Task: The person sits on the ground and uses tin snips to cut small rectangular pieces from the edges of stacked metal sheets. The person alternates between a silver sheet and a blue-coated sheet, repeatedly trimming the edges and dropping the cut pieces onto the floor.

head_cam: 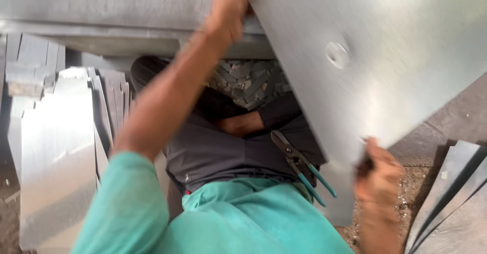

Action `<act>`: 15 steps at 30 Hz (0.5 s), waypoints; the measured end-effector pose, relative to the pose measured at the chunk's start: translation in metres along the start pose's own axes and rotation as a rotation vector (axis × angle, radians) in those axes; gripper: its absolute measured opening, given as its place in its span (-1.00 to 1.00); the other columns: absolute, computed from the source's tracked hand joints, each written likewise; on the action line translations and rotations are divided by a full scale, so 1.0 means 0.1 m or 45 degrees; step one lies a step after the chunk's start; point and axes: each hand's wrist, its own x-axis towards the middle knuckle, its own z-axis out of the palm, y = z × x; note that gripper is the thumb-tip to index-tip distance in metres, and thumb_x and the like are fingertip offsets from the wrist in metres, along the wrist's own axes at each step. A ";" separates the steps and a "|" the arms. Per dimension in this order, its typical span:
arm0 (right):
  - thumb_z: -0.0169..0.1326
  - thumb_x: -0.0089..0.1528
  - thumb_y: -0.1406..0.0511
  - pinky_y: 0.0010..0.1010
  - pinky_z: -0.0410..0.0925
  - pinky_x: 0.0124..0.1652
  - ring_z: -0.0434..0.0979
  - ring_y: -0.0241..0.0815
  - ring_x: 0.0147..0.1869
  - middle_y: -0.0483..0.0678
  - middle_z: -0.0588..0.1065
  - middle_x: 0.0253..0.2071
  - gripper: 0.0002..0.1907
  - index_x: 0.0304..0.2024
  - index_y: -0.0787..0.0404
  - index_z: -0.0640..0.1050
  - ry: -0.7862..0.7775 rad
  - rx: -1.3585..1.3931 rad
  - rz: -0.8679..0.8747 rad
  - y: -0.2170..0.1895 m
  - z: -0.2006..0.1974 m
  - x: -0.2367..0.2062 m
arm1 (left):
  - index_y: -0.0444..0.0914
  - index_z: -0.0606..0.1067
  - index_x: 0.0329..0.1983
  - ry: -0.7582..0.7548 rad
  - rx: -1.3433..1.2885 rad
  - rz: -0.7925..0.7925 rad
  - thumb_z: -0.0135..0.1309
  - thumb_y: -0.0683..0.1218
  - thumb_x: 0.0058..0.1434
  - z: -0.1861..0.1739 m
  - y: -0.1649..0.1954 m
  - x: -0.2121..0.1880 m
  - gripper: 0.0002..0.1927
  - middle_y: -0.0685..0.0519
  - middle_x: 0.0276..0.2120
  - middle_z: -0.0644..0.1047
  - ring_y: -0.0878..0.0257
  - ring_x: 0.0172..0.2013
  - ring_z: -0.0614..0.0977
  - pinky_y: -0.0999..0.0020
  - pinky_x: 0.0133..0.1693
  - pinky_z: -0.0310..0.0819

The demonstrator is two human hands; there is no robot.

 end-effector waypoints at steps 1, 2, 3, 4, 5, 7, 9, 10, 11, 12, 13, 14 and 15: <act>0.21 0.32 0.36 -0.61 0.51 -0.33 0.62 -0.33 -0.32 -0.02 0.60 -0.25 -0.86 -0.13 0.33 0.60 0.154 -0.048 0.103 -0.05 -0.31 0.06 | -0.40 0.45 -0.38 -0.096 -0.198 0.085 0.16 -0.22 0.28 0.11 -0.07 -0.26 -0.83 -0.18 -0.51 0.56 0.08 -0.63 0.64 0.21 -0.62 0.63; 0.19 0.29 0.40 -0.67 0.53 -0.08 0.66 -0.32 -0.12 0.02 0.61 -0.11 -0.75 0.00 0.41 0.58 0.320 -0.092 0.206 -0.14 -0.62 0.07 | -0.41 0.45 -0.41 -0.222 -0.369 0.135 0.16 -0.22 0.27 0.19 -0.17 -0.57 -0.81 -0.19 -0.54 0.55 0.07 -0.66 0.63 0.20 -0.66 0.62; 0.19 0.32 0.37 -0.63 0.50 -0.02 0.63 -0.28 -0.05 0.04 0.59 -0.08 -0.70 0.05 0.44 0.55 0.359 -0.144 0.249 -0.19 -0.88 0.08 | -0.39 0.41 -0.49 -0.421 -0.514 0.180 0.14 -0.17 0.28 0.20 -0.28 -0.86 -0.73 -0.17 -0.62 0.54 0.07 -0.70 0.61 0.18 -0.70 0.59; 0.20 0.36 0.34 -0.58 0.48 0.05 0.60 -0.23 0.02 0.06 0.56 -0.04 -0.65 0.11 0.48 0.53 0.389 -0.199 0.290 -0.25 -1.13 0.08 | -0.30 0.44 -0.47 -0.407 -0.464 -0.094 0.15 -0.08 0.27 0.22 -0.43 -1.18 -0.74 -0.07 -0.73 0.49 0.13 -0.77 0.55 0.23 -0.73 0.53; 0.19 0.37 0.36 -0.49 0.46 0.01 0.58 -0.18 0.01 0.07 0.56 -0.04 -0.67 0.08 0.53 0.51 0.357 -0.244 0.279 -0.29 -1.34 0.06 | -0.30 0.45 -0.49 -0.422 -0.355 -0.132 0.15 0.00 0.29 0.19 -0.58 -1.47 -0.67 0.01 -0.73 0.46 0.19 -0.78 0.51 0.29 -0.75 0.44; 0.18 0.37 0.40 -0.37 0.44 0.01 0.58 -0.12 0.05 0.12 0.56 -0.05 -0.68 0.07 0.55 0.46 0.360 -0.429 0.243 -0.35 -1.68 0.03 | -0.39 0.52 -0.43 -0.548 -0.479 -0.281 0.19 0.02 0.30 0.06 -0.87 -1.94 -0.64 -0.07 -0.66 0.53 0.22 -0.72 0.55 0.35 -0.67 0.48; 0.17 0.33 0.45 -0.32 0.46 0.10 0.60 -0.12 0.12 0.19 0.55 -0.07 -0.66 0.10 0.47 0.42 0.456 -0.704 0.196 -0.42 -1.85 0.03 | -0.52 0.58 -0.46 -0.518 -0.420 -0.407 0.22 0.01 0.32 -0.06 -1.08 -2.24 -0.54 -0.22 -0.54 0.65 0.18 -0.69 0.59 0.37 -0.59 0.55; 0.16 0.35 0.46 -0.27 0.45 0.06 0.58 -0.10 0.07 0.18 0.54 -0.08 -0.71 0.07 0.49 0.44 0.402 -0.687 0.150 -0.45 -1.86 0.09 | -0.53 0.57 -0.45 -0.483 -0.463 -0.397 0.23 0.00 0.32 -0.11 -1.13 -2.34 -0.54 -0.25 -0.51 0.64 0.15 -0.64 0.64 0.36 -0.62 0.52; 0.16 0.37 0.47 -0.23 0.45 0.03 0.56 -0.08 0.03 0.16 0.53 -0.09 -0.76 0.03 0.51 0.46 0.362 -0.672 0.110 -0.51 -1.82 0.17 | -0.55 0.56 -0.44 -0.455 -0.505 -0.399 0.23 -0.01 0.32 -0.15 -1.16 -2.42 -0.54 -0.27 -0.47 0.64 0.12 -0.58 0.69 0.35 -0.64 0.49; 0.16 0.39 0.48 -0.18 0.45 -0.01 0.55 -0.06 -0.02 0.15 0.52 -0.11 -0.80 -0.01 0.53 0.48 0.327 -0.654 0.064 -0.57 -1.71 0.30 | -0.57 0.54 -0.43 -0.433 -0.545 -0.398 0.23 -0.02 0.32 -0.17 -1.16 -2.41 -0.54 -0.29 -0.44 0.64 0.09 -0.53 0.73 0.34 -0.67 0.45; 0.10 0.40 0.51 -0.29 0.43 0.13 0.57 -0.13 0.07 0.13 0.54 -0.03 -0.84 0.01 0.52 0.51 0.164 -0.674 -0.027 -0.68 -1.56 0.46 | -0.56 0.54 -0.41 -0.351 -0.566 -0.382 0.22 -0.03 0.29 -0.19 -1.15 -2.38 -0.58 -0.29 -0.48 0.63 0.11 -0.61 0.68 0.35 -0.68 0.45; 0.07 0.37 0.54 -0.33 0.46 0.17 0.58 -0.19 0.10 0.04 0.55 0.07 -0.84 0.01 0.46 0.51 0.078 -0.565 -0.066 -0.74 -1.34 0.64 | -0.55 0.54 -0.38 -0.264 -0.583 -0.369 0.21 -0.04 0.26 -0.20 -1.12 -2.31 -0.61 -0.29 -0.52 0.62 0.12 -0.69 0.62 0.36 -0.70 0.45; 0.10 0.39 0.54 -0.37 0.43 0.10 0.56 -0.24 0.01 -0.01 0.55 -0.01 -0.88 -0.02 0.44 0.54 0.025 -0.568 -0.114 -0.80 -1.08 0.87 | -0.51 0.46 -0.41 -0.187 -0.540 -0.306 0.21 -0.07 0.27 -0.21 -1.09 -2.20 -0.64 -0.27 -0.54 0.62 0.12 -0.72 0.57 0.34 -0.72 0.44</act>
